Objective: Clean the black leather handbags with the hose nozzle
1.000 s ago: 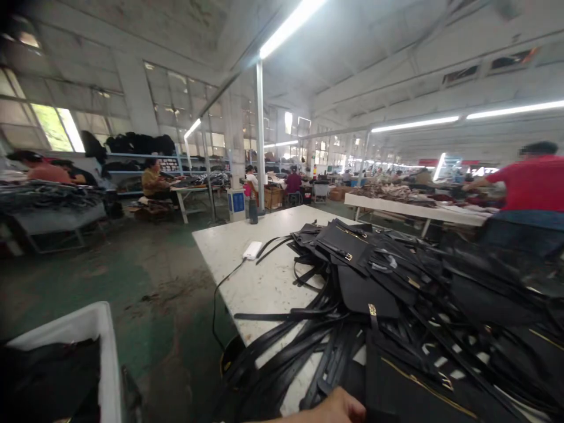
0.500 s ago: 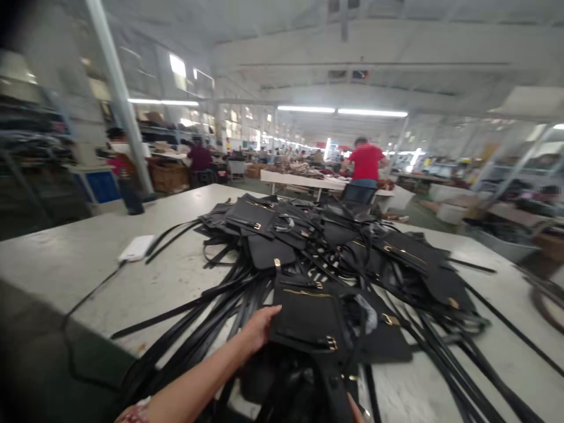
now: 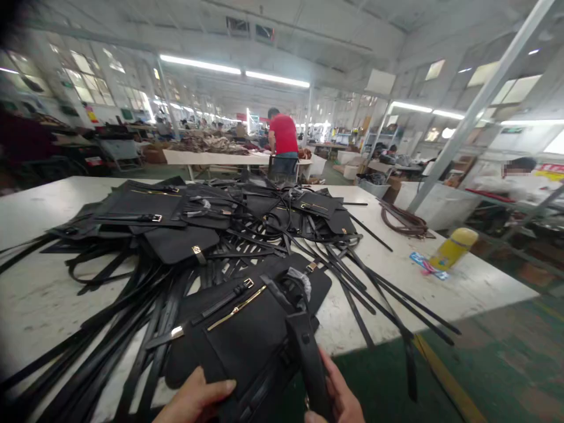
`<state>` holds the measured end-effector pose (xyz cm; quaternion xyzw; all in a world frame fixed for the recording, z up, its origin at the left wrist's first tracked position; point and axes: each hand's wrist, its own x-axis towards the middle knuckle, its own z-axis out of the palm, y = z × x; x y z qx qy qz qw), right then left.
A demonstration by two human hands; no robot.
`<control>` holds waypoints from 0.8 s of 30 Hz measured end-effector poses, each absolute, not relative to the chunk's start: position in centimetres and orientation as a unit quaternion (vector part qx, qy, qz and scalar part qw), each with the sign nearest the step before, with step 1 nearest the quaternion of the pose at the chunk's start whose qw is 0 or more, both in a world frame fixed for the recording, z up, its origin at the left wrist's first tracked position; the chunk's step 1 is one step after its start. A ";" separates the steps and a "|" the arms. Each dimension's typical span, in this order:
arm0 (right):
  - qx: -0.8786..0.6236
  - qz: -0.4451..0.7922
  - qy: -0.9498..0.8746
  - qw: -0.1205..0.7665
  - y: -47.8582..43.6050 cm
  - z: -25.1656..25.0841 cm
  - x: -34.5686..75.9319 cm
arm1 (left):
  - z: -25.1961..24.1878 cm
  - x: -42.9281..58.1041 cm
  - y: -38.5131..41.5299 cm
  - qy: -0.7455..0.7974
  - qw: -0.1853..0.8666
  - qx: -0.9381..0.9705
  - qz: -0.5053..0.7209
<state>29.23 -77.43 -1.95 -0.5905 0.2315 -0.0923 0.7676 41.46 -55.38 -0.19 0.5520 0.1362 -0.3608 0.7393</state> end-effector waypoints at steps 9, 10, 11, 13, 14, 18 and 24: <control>-0.612 -0.042 0.219 0.759 -76.4 -3.6 29.4 | 0.0 48.8 -51.6 0.199 0.789 0.568 -0.122; -0.615 -0.038 0.213 0.758 -76.4 -4.0 29.4 | 0.0 49.8 -51.4 0.197 0.784 0.577 -0.114; -0.618 -0.032 0.211 0.757 -76.4 -4.4 29.4 | 0.0 50.7 -51.3 0.193 0.777 0.587 -0.118; -0.619 -0.024 0.211 0.756 -76.4 -4.8 29.4 | 0.3 52.4 -51.2 0.176 0.750 0.618 -0.153; -0.618 -0.021 0.213 0.757 -76.4 -4.8 29.4 | 0.4 53.2 -51.3 0.162 0.732 0.638 -0.179; -0.608 -0.013 0.197 0.769 -76.4 -4.6 29.5 | 1.6 56.0 -51.5 0.021 0.571 0.766 -0.294; -0.610 -0.027 0.168 0.774 -76.5 -4.1 30.1 | 4.3 59.9 -55.4 -0.149 0.399 0.844 -0.327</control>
